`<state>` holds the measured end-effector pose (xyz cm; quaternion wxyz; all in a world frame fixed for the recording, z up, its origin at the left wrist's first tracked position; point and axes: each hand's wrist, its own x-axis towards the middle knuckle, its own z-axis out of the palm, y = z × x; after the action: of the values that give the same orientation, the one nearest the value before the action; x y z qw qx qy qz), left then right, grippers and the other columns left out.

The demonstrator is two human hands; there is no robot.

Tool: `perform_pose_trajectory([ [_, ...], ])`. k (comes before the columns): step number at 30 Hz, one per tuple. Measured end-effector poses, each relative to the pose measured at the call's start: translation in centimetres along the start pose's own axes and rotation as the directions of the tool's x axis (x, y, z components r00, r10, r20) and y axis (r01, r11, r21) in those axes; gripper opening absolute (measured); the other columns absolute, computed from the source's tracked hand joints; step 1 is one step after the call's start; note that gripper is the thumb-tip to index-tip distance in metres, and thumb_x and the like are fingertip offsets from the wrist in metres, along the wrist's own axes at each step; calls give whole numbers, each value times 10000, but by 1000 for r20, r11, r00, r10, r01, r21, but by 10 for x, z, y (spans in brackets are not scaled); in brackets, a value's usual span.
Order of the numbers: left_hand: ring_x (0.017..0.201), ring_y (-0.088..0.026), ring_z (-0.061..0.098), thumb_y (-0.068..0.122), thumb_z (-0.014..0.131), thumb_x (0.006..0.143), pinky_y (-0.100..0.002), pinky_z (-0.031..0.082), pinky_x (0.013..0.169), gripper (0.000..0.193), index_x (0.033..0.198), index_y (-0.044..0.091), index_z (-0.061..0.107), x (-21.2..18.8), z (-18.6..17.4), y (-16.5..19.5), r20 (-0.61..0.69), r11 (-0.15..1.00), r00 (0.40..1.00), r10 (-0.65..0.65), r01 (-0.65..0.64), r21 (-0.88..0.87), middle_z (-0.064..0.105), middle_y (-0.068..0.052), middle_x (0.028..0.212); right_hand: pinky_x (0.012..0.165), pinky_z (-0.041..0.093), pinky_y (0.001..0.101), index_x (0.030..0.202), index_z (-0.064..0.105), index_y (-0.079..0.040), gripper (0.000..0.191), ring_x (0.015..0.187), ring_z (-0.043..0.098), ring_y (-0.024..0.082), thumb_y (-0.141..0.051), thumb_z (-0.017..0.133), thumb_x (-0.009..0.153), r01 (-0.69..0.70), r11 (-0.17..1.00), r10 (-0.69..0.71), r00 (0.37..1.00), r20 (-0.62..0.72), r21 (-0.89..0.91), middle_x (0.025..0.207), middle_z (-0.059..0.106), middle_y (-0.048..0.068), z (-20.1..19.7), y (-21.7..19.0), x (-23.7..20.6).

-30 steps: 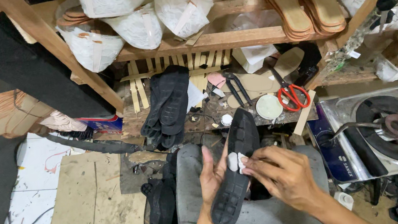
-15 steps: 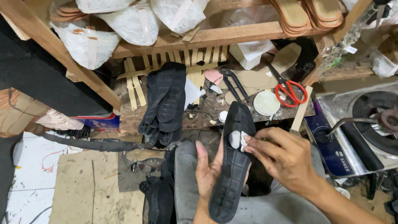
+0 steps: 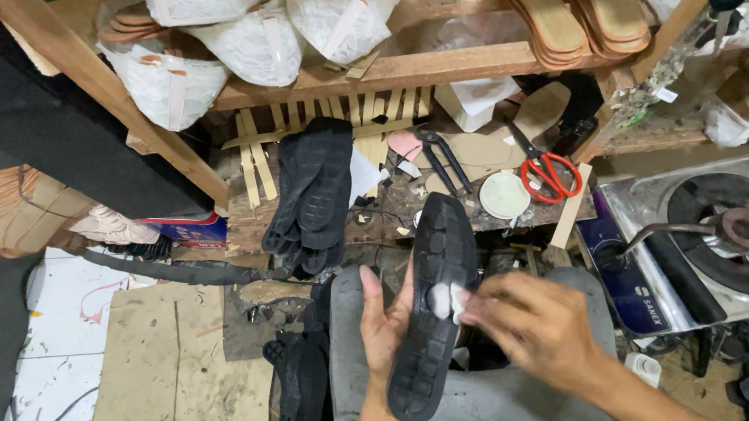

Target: The person sits on the floor of a shoe workshop and applies adhesive from a small bottle onto the tread side of black rubber shoe soles using a brush-tipped applicator, working on one sole at a time. They occasionally pick up a new sole from a stack and use red-handled scissors to trim the applicator tip.

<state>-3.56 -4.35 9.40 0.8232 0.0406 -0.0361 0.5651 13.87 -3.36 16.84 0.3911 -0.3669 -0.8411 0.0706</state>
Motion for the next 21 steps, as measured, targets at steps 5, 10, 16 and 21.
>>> perform_pose_trajectory([
  [5, 1199, -278, 662, 739, 302, 1012, -378, 567, 1021, 928, 1660, 75, 269, -2, 2, 1, 16, 996, 1000, 24, -25, 85, 588, -163, 1446, 568, 537, 316, 864, 718, -82, 222, 686, 686, 178, -146, 882, 730, 90, 996, -89, 996, 21, -27, 870, 695, 19, -4, 0, -3],
  [10, 1220, -274, 653, 729, 317, 991, -372, 555, 1026, 929, 1644, 69, 279, -2, 13, 3, -62, 1000, 998, 21, -21, 9, 575, -161, 1461, 535, 514, 340, 933, 777, -67, 249, 643, 658, 225, -96, 869, 704, -4, 985, 2, 1000, -12, -170, 844, 696, 66, -10, 7, -7],
  [16, 1205, -265, 672, 715, 320, 912, -384, 569, 1017, 944, 1582, 50, 307, -3, 12, 6, -214, 996, 976, 26, -8, 87, 585, -146, 1424, 549, 518, 311, 912, 708, -74, 250, 679, 677, 191, -144, 888, 753, 220, 975, -220, 975, -2, -7, 878, 704, 39, -11, 10, -10],
  [21, 1283, -320, 636, 720, 338, 1071, -411, 532, 1083, 913, 1672, 35, 291, -8, 0, 8, 151, 994, 988, -40, 55, -96, 569, -210, 1501, 584, 526, 325, 943, 747, -62, 238, 711, 682, 219, -119, 868, 747, 74, 989, -80, 996, -45, -127, 889, 691, 69, -16, 18, -2],
])
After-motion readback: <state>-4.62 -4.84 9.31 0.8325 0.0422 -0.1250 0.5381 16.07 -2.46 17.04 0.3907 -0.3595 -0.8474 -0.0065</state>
